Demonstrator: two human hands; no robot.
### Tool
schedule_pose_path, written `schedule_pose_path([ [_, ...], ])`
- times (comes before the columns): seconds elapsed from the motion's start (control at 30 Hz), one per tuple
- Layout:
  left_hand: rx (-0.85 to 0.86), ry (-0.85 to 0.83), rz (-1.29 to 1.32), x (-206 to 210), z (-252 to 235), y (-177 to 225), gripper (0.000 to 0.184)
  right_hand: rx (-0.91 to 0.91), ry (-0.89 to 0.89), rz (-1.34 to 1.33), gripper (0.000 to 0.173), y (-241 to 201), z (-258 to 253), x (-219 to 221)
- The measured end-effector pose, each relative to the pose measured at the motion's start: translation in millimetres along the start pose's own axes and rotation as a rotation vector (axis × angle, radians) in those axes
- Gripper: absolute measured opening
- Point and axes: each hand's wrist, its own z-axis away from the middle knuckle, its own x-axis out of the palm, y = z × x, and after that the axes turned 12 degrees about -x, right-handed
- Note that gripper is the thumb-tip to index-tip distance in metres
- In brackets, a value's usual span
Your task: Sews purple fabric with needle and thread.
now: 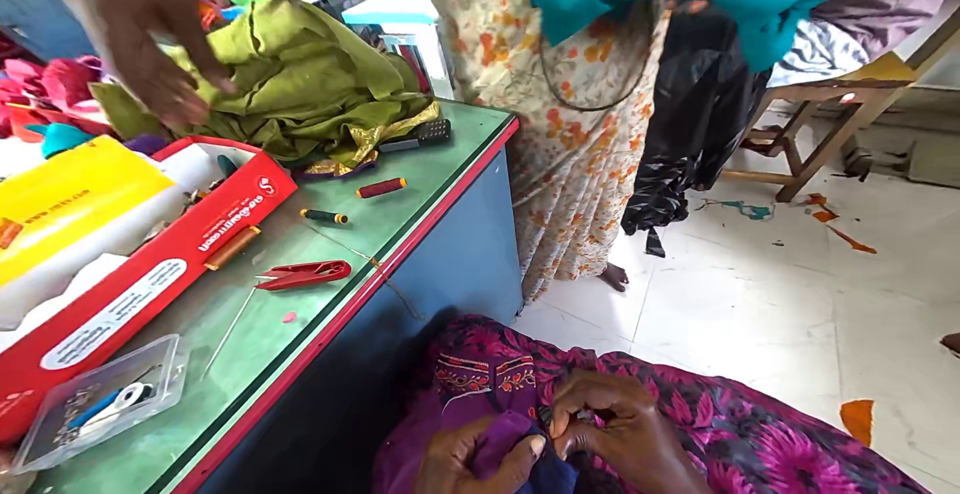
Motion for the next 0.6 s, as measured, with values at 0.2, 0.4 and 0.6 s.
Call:
schedule_pose_path([
  [0.2,-0.014,0.011,-0.009,0,-1,-1,0.003,0.067,-0.032,-0.067,0.017,-2,-2,-2],
  [0.4,-0.046,-0.028,0.058,-1,-1,2,0.005,0.132,-0.047,-0.207,0.009,3,0,-10],
  [0.6,-0.008,-0.034,-0.03,0,-2,0,0.006,0.134,-0.07,-0.273,0.01,1,0,-7],
])
